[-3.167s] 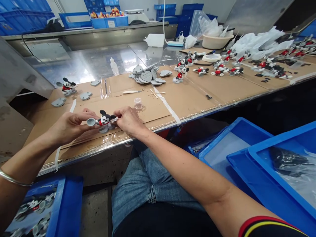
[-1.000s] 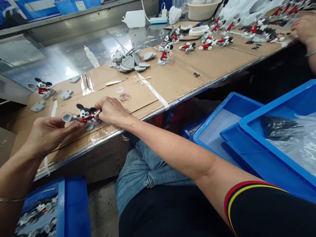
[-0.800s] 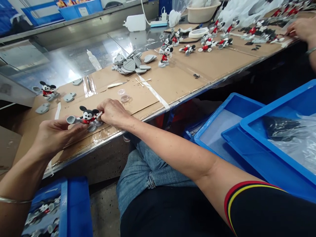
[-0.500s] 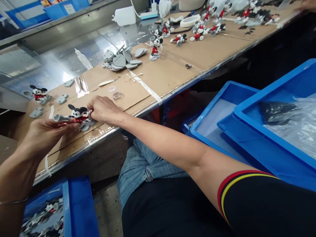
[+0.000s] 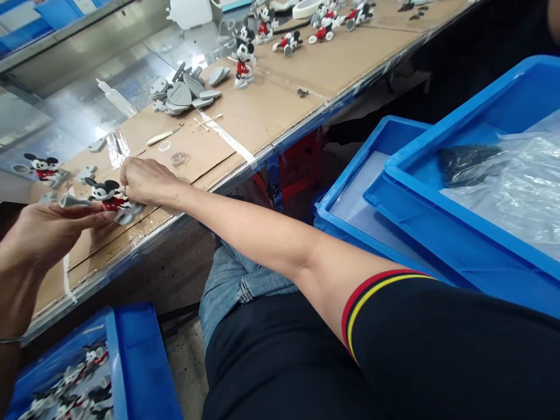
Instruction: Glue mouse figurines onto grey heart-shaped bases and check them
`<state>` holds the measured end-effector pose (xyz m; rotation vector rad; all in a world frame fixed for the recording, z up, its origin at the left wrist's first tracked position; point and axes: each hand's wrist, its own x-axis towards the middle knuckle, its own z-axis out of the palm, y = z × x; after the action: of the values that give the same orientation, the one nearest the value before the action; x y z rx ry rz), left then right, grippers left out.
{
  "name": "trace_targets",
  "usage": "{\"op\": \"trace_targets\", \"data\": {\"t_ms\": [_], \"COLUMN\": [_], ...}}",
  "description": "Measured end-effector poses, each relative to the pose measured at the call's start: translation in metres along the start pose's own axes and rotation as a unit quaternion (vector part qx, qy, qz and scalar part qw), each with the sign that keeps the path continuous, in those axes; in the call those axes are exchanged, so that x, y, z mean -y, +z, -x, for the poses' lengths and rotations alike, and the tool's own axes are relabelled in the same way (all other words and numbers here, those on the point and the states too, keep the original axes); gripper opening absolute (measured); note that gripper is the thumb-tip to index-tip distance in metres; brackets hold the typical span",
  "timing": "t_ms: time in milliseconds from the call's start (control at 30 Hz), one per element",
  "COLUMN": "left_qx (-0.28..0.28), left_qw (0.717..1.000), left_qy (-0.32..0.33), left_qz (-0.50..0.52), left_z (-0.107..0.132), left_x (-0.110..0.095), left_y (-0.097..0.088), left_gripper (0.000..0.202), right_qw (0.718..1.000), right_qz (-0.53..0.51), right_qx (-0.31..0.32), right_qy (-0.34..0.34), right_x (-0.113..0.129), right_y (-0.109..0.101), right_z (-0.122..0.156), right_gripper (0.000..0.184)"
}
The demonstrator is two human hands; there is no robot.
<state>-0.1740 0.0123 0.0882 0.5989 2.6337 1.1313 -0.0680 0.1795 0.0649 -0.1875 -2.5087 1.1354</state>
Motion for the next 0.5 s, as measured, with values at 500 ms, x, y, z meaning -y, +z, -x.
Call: {"op": "trace_targets", "data": {"t_ms": [500], "left_qx": [0.049], "left_qw": [0.963], "left_qy": [0.264], "left_qz": [-0.028], "left_z": [-0.001], "left_x": [0.045], "left_y": [0.000], "left_gripper": [0.025], "right_qw": [0.999], "right_qz": [0.036], "right_qx": [0.007], "right_qy": [-0.013], "right_x": [-0.001], "right_y": [0.000], "right_z": [0.003], "right_gripper": [0.011]}}
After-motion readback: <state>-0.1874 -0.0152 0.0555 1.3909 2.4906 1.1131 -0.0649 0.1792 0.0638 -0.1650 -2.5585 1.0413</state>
